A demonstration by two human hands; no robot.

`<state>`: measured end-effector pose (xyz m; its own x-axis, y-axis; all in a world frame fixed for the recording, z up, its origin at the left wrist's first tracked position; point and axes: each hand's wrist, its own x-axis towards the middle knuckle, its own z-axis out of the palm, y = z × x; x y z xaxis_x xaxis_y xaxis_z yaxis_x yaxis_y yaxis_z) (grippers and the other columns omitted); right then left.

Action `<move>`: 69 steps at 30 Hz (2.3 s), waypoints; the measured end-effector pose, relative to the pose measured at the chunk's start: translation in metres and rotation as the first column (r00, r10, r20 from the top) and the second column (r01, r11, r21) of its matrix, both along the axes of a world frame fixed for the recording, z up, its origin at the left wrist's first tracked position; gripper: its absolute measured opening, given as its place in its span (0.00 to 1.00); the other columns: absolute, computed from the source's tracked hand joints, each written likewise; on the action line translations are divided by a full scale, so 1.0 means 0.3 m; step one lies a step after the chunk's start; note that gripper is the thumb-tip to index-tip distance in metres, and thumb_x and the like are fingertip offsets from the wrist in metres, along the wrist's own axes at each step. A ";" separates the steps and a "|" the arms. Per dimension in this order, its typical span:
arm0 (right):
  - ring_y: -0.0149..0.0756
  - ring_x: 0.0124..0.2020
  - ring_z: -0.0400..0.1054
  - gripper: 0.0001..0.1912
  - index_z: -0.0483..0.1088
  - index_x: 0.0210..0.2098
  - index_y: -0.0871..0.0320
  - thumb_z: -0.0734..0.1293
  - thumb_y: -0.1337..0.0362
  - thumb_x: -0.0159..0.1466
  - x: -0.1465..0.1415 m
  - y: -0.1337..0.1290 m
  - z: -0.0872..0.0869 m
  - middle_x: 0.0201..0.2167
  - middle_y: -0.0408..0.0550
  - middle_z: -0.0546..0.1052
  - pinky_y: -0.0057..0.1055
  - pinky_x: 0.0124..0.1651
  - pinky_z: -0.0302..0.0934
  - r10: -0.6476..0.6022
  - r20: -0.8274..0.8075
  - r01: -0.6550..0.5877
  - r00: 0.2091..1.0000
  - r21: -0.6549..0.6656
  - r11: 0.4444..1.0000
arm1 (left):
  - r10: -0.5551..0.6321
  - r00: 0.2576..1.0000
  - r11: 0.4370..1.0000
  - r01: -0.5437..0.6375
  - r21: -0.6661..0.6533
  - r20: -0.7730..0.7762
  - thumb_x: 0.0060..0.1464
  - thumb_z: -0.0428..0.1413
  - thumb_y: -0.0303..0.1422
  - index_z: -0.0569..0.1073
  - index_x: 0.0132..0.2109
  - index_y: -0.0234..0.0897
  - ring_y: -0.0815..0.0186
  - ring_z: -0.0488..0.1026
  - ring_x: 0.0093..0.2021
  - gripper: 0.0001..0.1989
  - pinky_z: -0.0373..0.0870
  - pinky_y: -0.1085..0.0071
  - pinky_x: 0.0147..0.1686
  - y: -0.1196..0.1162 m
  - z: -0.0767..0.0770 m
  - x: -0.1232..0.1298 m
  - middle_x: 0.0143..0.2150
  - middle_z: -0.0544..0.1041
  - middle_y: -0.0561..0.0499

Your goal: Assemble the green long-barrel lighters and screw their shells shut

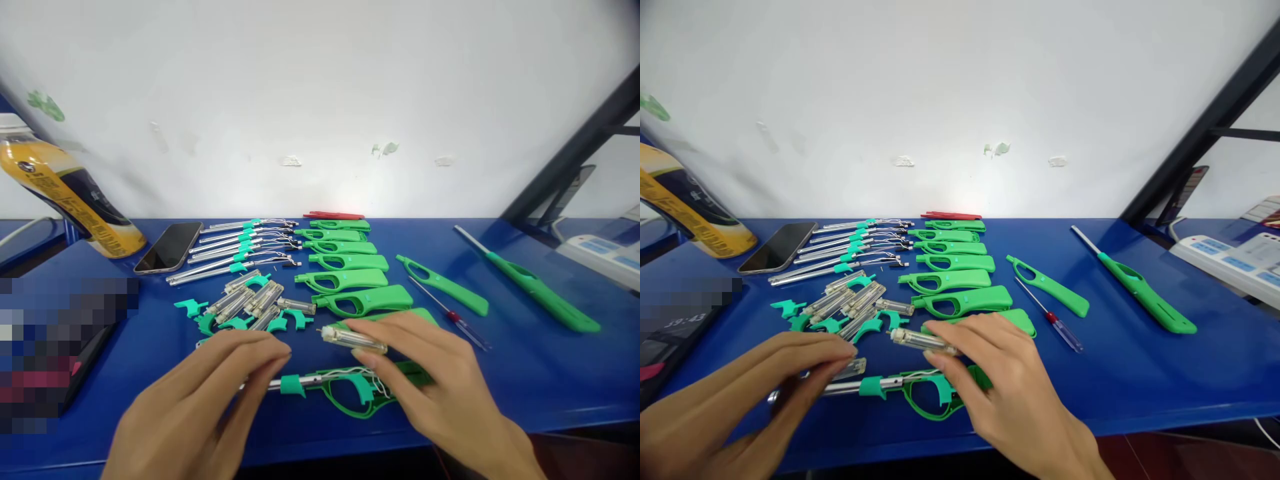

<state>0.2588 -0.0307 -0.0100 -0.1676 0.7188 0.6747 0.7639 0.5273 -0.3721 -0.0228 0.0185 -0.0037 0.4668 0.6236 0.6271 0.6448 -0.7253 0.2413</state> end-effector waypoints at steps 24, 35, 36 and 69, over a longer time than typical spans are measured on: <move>0.27 0.35 0.73 0.04 0.75 0.44 0.53 0.69 0.62 0.77 -0.011 -0.029 -0.003 0.35 0.35 0.80 0.31 0.48 0.65 0.198 0.032 -0.194 0.980 -0.093 0.977 | -0.150 0.976 0.982 0.130 0.136 0.156 0.72 0.56 0.23 0.77 0.46 0.42 0.70 0.88 0.38 0.09 0.84 0.79 0.40 -0.004 -0.025 0.110 0.42 0.89 0.55; 0.29 0.45 0.78 0.23 0.62 0.75 0.56 0.58 0.64 0.83 0.003 -0.026 -0.029 0.46 0.40 0.83 0.31 0.61 0.65 0.129 0.198 -0.120 0.972 -0.056 0.991 | -0.189 0.970 0.970 0.160 0.184 0.150 0.65 0.60 0.18 0.80 0.45 0.40 0.64 0.89 0.40 0.11 0.86 0.74 0.43 -0.025 -0.027 0.086 0.43 0.90 0.52; 0.29 0.43 0.78 0.24 0.61 0.76 0.56 0.57 0.65 0.83 0.003 -0.024 -0.026 0.44 0.40 0.83 0.31 0.59 0.66 0.139 0.206 -0.132 0.969 -0.047 0.990 | -0.193 0.971 0.968 0.166 0.186 0.142 0.65 0.60 0.19 0.80 0.46 0.39 0.64 0.89 0.40 0.10 0.86 0.74 0.43 -0.024 -0.025 0.083 0.44 0.90 0.52; 0.28 0.46 0.80 0.21 0.66 0.73 0.51 0.57 0.63 0.84 -0.003 -0.054 -0.036 0.46 0.39 0.85 0.33 0.63 0.66 0.097 0.049 -0.094 0.994 -0.061 0.994 | -0.240 0.965 0.958 0.218 0.186 0.107 0.65 0.60 0.19 0.79 0.47 0.39 0.63 0.90 0.40 0.10 0.88 0.73 0.41 -0.010 -0.025 0.088 0.45 0.90 0.51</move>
<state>0.2579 -0.0468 -0.0209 -0.2711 0.7360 0.6203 0.7303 0.5771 -0.3656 0.0036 0.0155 -0.0111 0.4942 0.3877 0.7781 0.4288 -0.8873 0.1697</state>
